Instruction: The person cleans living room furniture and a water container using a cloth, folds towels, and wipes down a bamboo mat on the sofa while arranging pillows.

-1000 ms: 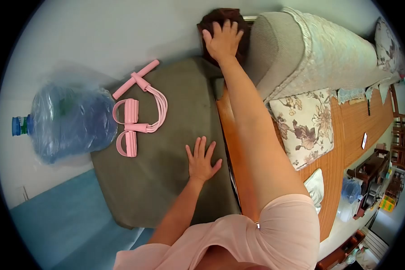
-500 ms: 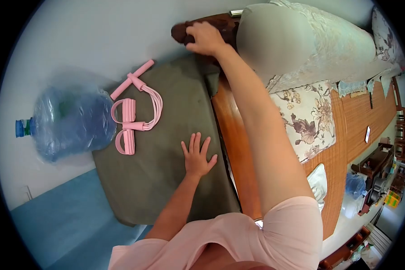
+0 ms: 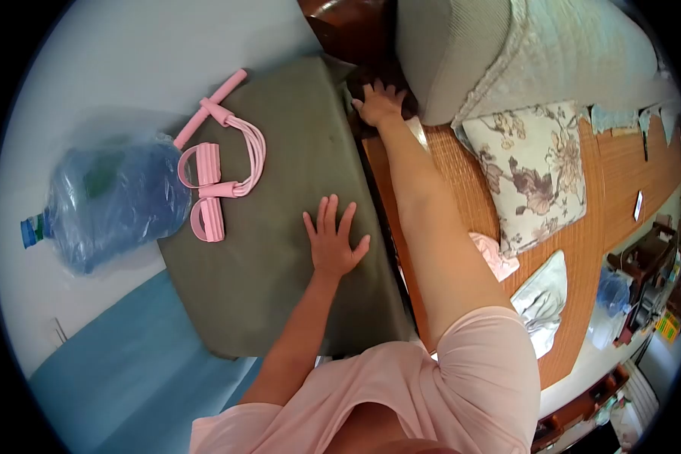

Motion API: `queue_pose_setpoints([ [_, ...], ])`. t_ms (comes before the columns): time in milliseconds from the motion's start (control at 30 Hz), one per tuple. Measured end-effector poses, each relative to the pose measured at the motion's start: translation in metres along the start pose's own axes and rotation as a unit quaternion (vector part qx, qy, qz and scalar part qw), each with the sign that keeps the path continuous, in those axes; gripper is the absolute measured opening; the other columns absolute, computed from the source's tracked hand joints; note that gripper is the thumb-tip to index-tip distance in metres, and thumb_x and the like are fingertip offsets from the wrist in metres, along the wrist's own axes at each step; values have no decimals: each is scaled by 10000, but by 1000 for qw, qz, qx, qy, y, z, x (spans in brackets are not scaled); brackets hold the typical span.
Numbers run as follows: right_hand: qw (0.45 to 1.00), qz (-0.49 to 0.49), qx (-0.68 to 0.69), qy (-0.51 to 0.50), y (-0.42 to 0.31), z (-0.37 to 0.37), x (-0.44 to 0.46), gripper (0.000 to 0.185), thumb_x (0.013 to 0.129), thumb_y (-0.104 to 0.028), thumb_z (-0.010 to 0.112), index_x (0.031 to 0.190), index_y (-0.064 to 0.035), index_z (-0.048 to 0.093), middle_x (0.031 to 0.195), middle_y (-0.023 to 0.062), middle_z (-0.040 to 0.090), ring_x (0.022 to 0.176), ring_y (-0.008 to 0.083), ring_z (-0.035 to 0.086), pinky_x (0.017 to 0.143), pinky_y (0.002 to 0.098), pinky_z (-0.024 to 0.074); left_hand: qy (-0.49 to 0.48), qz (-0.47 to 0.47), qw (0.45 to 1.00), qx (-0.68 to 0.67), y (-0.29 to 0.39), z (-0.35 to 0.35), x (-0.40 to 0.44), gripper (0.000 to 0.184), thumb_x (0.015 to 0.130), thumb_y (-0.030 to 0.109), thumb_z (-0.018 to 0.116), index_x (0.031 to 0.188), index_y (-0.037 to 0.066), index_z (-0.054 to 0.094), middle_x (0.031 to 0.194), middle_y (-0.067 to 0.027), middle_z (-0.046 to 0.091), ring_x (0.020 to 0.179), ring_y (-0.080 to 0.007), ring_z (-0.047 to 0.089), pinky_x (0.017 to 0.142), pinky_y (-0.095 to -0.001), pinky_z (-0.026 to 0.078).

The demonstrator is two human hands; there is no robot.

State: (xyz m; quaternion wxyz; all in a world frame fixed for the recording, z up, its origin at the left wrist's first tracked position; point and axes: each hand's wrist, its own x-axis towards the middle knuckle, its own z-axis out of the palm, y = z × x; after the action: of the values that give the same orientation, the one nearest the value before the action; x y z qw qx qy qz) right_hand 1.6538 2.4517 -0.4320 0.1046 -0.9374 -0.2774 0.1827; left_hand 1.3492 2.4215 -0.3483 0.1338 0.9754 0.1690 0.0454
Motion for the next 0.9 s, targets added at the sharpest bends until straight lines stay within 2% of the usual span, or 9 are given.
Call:
queue_pose_setpoints([
  [33, 1000, -10, -4, -8, 5, -1, -7, 564, 899, -472, 462, 1375, -182, 382, 1440, 105, 329, 1288, 383, 306, 1057, 606, 182, 15, 7, 1000, -6, 0, 2, 0, 639, 778, 435, 590, 1337, 170, 427, 1432, -137, 307, 1354, -315, 259, 1040, -650, 183],
  [133, 972, -83, 13, 220, 25, 31, -67, 556, 843, -453, 551, 1320, -183, 456, 1405, 103, 375, 1283, 379, 307, 1027, 617, 216, 35, 20, 999, -2, 1, 2, 0, 638, 784, 433, 585, 1342, 166, 425, 1427, -145, 325, 1347, -332, 273, 1038, -648, 180],
  [233, 961, -94, 56, 253, 44, 39, -180, 541, 771, -377, 653, 1262, -192, 518, 1373, 103, 402, 1261, 383, 319, 998, 595, 251, 36, 24, 999, 16, 4, 4, -6, 645, 787, 426, 589, 1345, 149, 421, 1433, -150, 320, 1341, -341, 284, 1042, -637, 180],
  [400, 988, -3, 43, 146, 73, 63, -371, 588, 744, -383, 679, 1282, -218, 510, 1395, 72, 388, 1262, 361, 333, 1001, 568, 252, 24, 24, 999, 40, 0, 12, -9, 689, 778, 441, 603, 1372, 170, 382, 1461, -131, 286, 1359, -328, 249, 1063, -625, 155],
  [600, 986, 46, 71, 144, 104, 110, -544, 515, 692, -316, 706, 1177, -224, 558, 1266, 34, 489, 1195, 291, 408, 957, 488, 311, 51, 38, 996, 61, -6, 26, -13, 692, 786, 462, 601, 1382, 201, 366, 1461, -119, 276, 1372, -307, 219, 1069, -619, 147],
  [700, 979, 60, 87, 172, 114, 124, -560, 470, 669, -282, 712, 1113, -216, 573, 1161, 19, 523, 1135, 268, 439, 912, 460, 337, 38, 47, 997, 45, -11, 28, -16, 712, 794, 523, 589, 1390, 212, 354, 1460, -121, 271, 1377, -304, 204, 1070, -621, 136],
  [767, 955, 139, 147, 217, 109, 113, -555, 439, 672, -265, 701, 1089, -205, 576, 1114, 32, 522, 1101, 268, 446, 893, 454, 343, 29, 57, 997, 38, -18, 29, -13, 724, 804, 551, 575, 1400, 216, 340, 1468, -127, 257, 1384, -309, 187, 1070, -622, 128],
  [867, 934, 137, 125, 305, 98, 76, -558, 422, 718, -271, 688, 1115, -191, 572, 1188, 53, 521, 1152, 303, 432, 926, 485, 337, -33, 63, 997, -26, -35, 27, -6, 739, 829, 563, 551, 1424, 201, 304, 1479, -140, 235, 1391, -319, 165, 1062, -641, 107],
  [900, 949, 116, 116, 268, 101, 84, -566, 414, 736, -278, 681, 1126, -186, 575, 1225, 62, 508, 1180, 319, 412, 936, 505, 331, -36, 59, 997, -31, -28, 21, -10, 733, 840, 554, 542, 1429, 193, 295, 1483, -142, 227, 1393, -322, 160, 1056, -649, 104],
])
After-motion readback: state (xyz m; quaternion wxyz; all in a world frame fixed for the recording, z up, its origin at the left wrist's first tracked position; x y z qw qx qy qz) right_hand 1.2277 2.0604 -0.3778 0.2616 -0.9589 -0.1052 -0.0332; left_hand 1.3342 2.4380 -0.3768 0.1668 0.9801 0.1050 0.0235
